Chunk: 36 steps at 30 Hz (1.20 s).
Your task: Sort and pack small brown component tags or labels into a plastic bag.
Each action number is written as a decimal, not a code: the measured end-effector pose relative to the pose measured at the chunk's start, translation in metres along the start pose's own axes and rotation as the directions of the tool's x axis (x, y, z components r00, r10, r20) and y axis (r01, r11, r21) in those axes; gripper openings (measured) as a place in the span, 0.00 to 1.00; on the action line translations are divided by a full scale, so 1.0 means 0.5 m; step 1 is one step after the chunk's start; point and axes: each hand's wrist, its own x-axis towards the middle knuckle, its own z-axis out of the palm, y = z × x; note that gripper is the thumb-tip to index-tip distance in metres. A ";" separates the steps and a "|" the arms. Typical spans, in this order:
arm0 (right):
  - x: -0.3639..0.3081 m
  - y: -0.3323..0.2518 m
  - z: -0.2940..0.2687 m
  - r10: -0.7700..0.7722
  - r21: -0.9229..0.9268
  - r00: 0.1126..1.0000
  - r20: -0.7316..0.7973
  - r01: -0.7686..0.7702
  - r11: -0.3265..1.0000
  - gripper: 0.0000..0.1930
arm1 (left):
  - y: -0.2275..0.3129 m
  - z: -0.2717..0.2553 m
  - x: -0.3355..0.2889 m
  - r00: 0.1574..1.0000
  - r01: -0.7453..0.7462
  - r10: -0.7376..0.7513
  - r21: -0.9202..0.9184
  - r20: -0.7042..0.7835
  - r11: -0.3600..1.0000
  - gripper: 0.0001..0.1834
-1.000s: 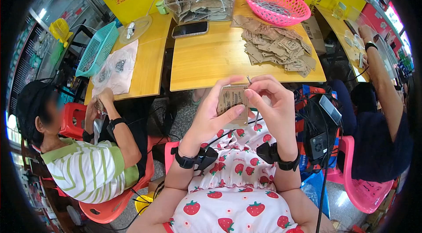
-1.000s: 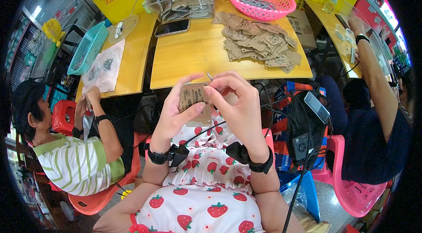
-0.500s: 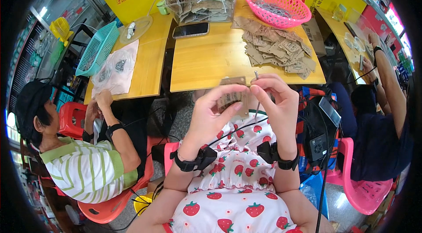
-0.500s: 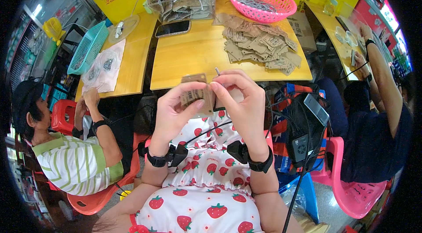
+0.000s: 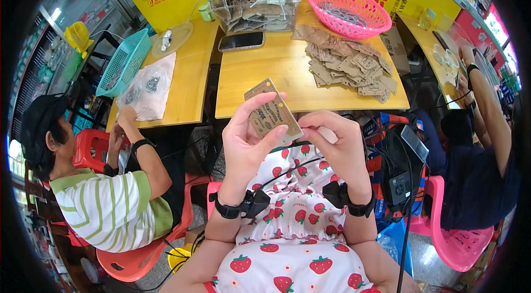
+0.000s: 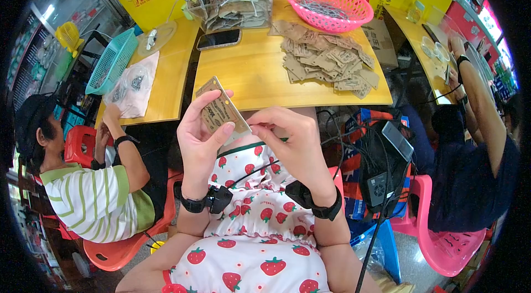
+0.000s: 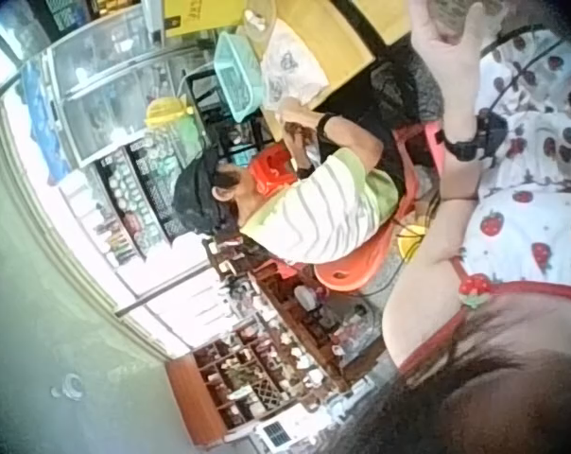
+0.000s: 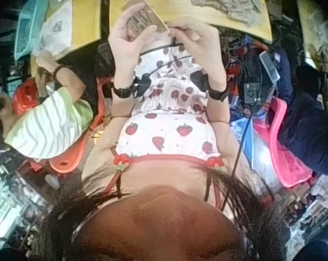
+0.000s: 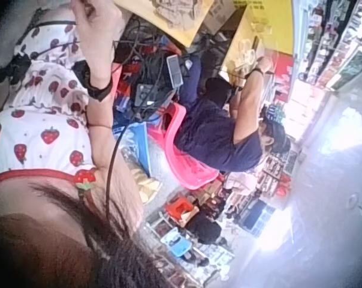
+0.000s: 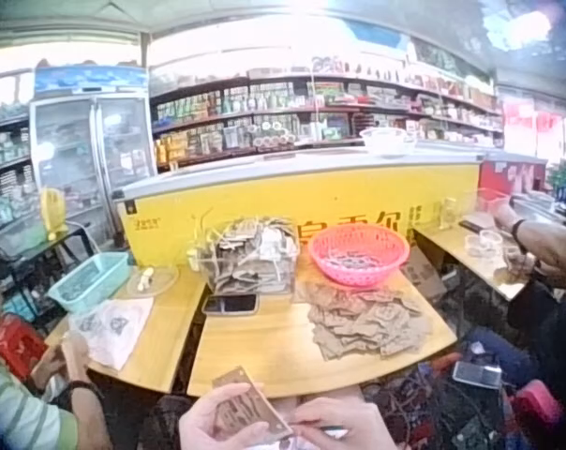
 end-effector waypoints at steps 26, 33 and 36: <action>-0.006 -0.001 0.020 0.199 0.468 0.980 0.018 -0.184 0.864 0.09 | -0.001 0.012 -0.006 1.000 -0.002 0.003 0.047 -0.013 0.999 0.28; -0.006 0.015 0.012 0.012 0.121 1.000 0.019 -0.015 0.993 0.10 | -0.006 0.011 -0.004 0.999 -0.001 0.009 0.172 -0.045 0.985 0.27; -0.003 0.011 0.013 0.066 0.110 0.998 -0.011 -0.064 0.992 0.05 | -0.007 0.016 -0.007 0.999 0.021 -0.012 0.174 -0.051 0.985 0.27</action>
